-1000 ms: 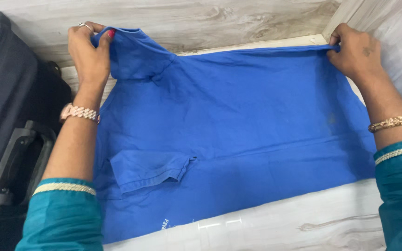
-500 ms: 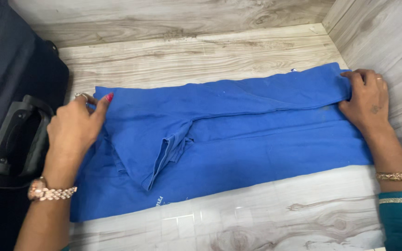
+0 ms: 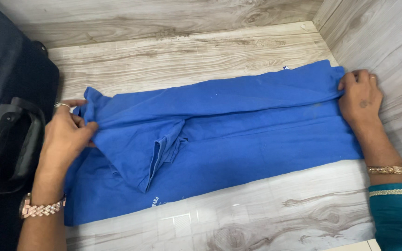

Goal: The person folds a white shirt, a polka-dotted garment, black pants, and a blue polo shirt on a wooden surface. Each item is folded neatly and placed into a dark blue suitcase.

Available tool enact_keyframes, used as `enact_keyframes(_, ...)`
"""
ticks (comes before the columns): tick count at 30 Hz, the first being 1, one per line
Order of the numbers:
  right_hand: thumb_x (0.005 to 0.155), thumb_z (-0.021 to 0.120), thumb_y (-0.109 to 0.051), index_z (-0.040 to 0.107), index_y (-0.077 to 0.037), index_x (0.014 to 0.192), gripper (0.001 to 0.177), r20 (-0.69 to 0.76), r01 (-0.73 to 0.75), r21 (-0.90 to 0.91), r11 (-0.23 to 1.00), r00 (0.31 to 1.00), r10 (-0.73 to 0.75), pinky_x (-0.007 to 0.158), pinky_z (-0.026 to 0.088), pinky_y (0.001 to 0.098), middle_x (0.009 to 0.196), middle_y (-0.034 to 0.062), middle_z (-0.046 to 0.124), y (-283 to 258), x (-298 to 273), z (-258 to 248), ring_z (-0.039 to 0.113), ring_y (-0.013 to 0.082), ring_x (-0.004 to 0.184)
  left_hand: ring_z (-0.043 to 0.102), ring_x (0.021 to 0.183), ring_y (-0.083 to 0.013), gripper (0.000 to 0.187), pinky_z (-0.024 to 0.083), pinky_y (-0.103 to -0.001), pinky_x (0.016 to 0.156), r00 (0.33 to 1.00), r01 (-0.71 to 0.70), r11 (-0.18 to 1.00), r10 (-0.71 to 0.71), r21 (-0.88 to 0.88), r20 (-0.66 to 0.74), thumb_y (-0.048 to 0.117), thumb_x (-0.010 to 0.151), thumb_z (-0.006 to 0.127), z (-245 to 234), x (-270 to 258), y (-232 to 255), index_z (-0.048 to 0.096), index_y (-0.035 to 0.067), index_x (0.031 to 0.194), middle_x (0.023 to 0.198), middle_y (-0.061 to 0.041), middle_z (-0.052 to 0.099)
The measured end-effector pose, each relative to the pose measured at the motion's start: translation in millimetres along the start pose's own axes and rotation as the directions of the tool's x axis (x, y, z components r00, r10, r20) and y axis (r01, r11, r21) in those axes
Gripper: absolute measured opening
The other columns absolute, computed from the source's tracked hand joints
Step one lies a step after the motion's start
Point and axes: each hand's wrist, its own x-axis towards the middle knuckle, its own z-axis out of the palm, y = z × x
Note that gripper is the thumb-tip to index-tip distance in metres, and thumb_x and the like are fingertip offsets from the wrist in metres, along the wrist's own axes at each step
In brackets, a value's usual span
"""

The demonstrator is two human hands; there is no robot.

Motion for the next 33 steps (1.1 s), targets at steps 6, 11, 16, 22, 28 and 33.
enact_keyframes(6, 0.087, 0.063, 0.003, 0.067, -0.013, 0.102, 0.023, -0.013, 0.009, -0.015, 1.000, 1.000, -0.009, 0.092, 0.050, 0.0421, 0.114, 0.0097, 0.065, -11, 4, -16, 0.059, 0.0314, 0.103, 0.075, 0.065, -0.0266, 0.058, 0.059, -0.035, 0.065, 0.976, 0.202, 0.978, -0.205, 0.058, 0.070, 0.030, 0.095, 0.077, 1, 6, -9, 0.057, -0.013, 0.129, 0.077, -0.022, 0.075)
enact_keyframes(11, 0.106, 0.063, -0.006, 0.067, -0.001, 0.127, 0.022, -0.100, 0.068, 0.251, 0.965, 0.994, -0.044, 0.100, 0.049, 0.0464, 0.122, 0.0177, 0.066, -45, 16, -51, 0.061, 0.0374, 0.113, 0.070, 0.058, -0.0235, 0.054, 0.056, -0.037, 0.055, 0.983, 0.180, 0.969, -0.174, -0.168, 0.053, 0.027, 0.090, 0.077, -1, 14, -10, 0.058, -0.008, 0.128, 0.079, -0.013, 0.074)
enact_keyframes(16, 0.105, 0.059, -0.039, 0.065, -0.009, 0.135, 0.043, 0.214, 0.096, 0.349, 0.932, 0.960, -0.179, 0.107, 0.046, 0.0485, 0.134, 0.0191, 0.067, -89, 29, -69, 0.061, 0.0390, 0.122, 0.071, 0.073, -0.0317, 0.030, 0.054, -0.043, 0.069, 0.982, 0.037, 0.981, 0.000, 0.192, -0.189, 0.019, 0.099, 0.075, 4, 10, -16, 0.072, 0.002, 0.124, 0.082, -0.018, 0.075)
enact_keyframes(22, 0.108, 0.050, -0.049, 0.057, -0.012, 0.148, 0.055, 0.302, -0.013, 0.323, 0.946, 0.949, -0.090, 0.113, 0.038, 0.0547, 0.149, 0.0201, 0.056, -94, 31, -65, 0.051, 0.0400, 0.137, 0.069, 0.092, -0.0354, 0.037, 0.056, -0.044, 0.079, 0.864, -0.405, 0.905, 0.425, 0.127, -0.272, 0.008, 0.096, 0.075, 14, 41, -21, 0.069, -0.003, 0.130, 0.115, -0.025, 0.065)
enact_keyframes(28, 0.104, 0.043, -0.054, 0.049, -0.019, 0.154, 0.062, 0.390, -0.027, 0.344, 0.939, 0.914, -0.116, 0.119, 0.022, 0.0599, 0.162, 0.0182, 0.038, -79, 33, -35, 0.032, 0.0410, 0.148, 0.067, 0.099, -0.0379, 0.012, 0.053, -0.047, 0.088, 0.920, -0.246, 0.921, 0.320, 0.300, -0.227, 0.009, 0.097, 0.078, 33, 76, -40, 0.076, 0.003, 0.107, 0.109, -0.019, 0.067)
enact_keyframes(33, 0.103, 0.043, -0.053, 0.048, -0.018, 0.155, 0.063, 0.415, -0.074, 0.304, 0.950, 0.908, -0.062, 0.116, 0.018, 0.0634, 0.163, 0.0190, 0.036, -64, 28, -21, 0.030, 0.0411, 0.149, 0.066, 0.097, -0.0402, 0.019, 0.053, -0.047, 0.084, 0.834, -0.312, 0.835, 0.469, 0.453, -0.290, 0.009, 0.092, 0.080, 34, 68, -38, 0.075, 0.001, 0.108, 0.108, -0.021, 0.066)
